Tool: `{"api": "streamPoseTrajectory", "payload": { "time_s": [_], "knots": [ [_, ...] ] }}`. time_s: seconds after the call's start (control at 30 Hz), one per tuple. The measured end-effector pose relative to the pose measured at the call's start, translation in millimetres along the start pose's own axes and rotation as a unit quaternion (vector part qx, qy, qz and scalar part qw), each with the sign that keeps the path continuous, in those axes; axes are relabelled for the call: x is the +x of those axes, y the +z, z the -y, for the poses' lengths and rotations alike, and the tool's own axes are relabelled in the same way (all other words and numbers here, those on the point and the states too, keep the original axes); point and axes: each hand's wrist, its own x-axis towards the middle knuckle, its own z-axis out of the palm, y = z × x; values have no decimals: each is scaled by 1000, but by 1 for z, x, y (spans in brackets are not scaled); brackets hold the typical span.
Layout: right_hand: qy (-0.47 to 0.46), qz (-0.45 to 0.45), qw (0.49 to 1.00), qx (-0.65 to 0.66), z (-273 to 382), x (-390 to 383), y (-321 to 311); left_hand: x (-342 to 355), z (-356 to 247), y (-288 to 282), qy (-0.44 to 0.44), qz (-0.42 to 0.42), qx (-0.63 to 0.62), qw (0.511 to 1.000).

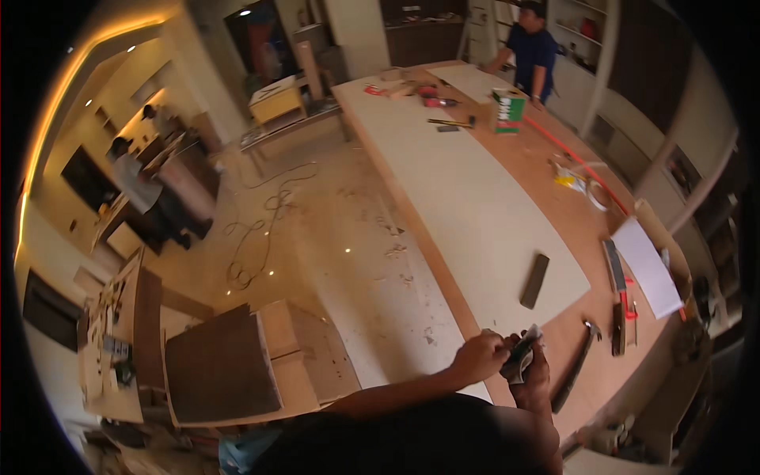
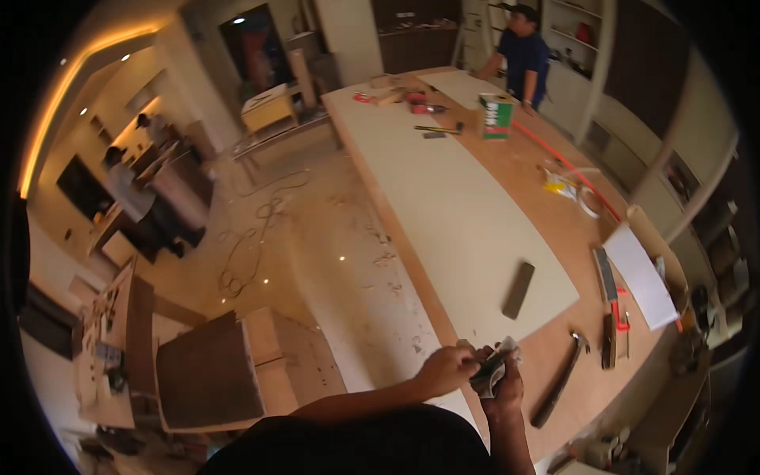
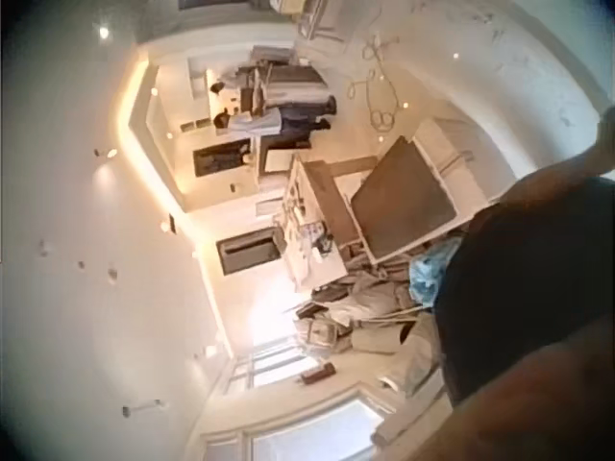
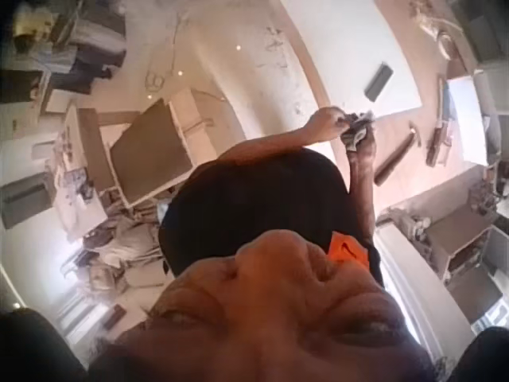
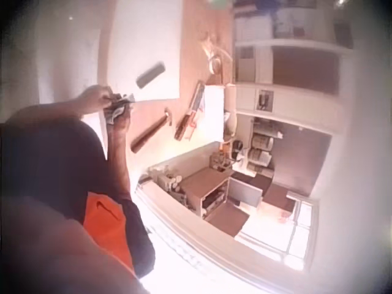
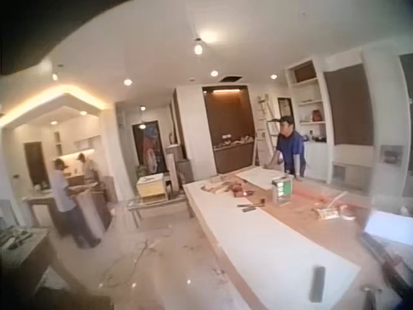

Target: The person cleans a wooden hand plane by using a small metal blade to scrape off old residue from the wooden body and the metal iron. They wipe the components with a cloth, use a hammer to tap the assembly together, and move the plane across a wooden surface.

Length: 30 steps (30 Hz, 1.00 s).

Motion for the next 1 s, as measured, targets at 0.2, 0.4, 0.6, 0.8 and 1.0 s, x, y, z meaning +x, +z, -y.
{"api": "streamPoseTrajectory", "payload": {
  "time_s": [0.2, 0.4, 0.6, 0.8, 1.0],
  "knots": [
    [42, 52, 995, -71, -4, -2, 10, -36, -8, 8, -69, -47, 56, 995],
    [50, 88, 993, -61, -3, 4, 1, -64, -16, 17, -37, -124, 58, 990],
    [64, 118, 988, -72, -6, -13, 10, -81, -17, 5, -195, -22, -206, 959],
    [87, 136, 982, -102, 1, -25, 13, -83, 0, 26, -77, -27, -236, 968],
    [92, 181, 946, -253, 1, -48, 25, -86, -3, 31, 1, -110, -202, 973]
  ]
}}
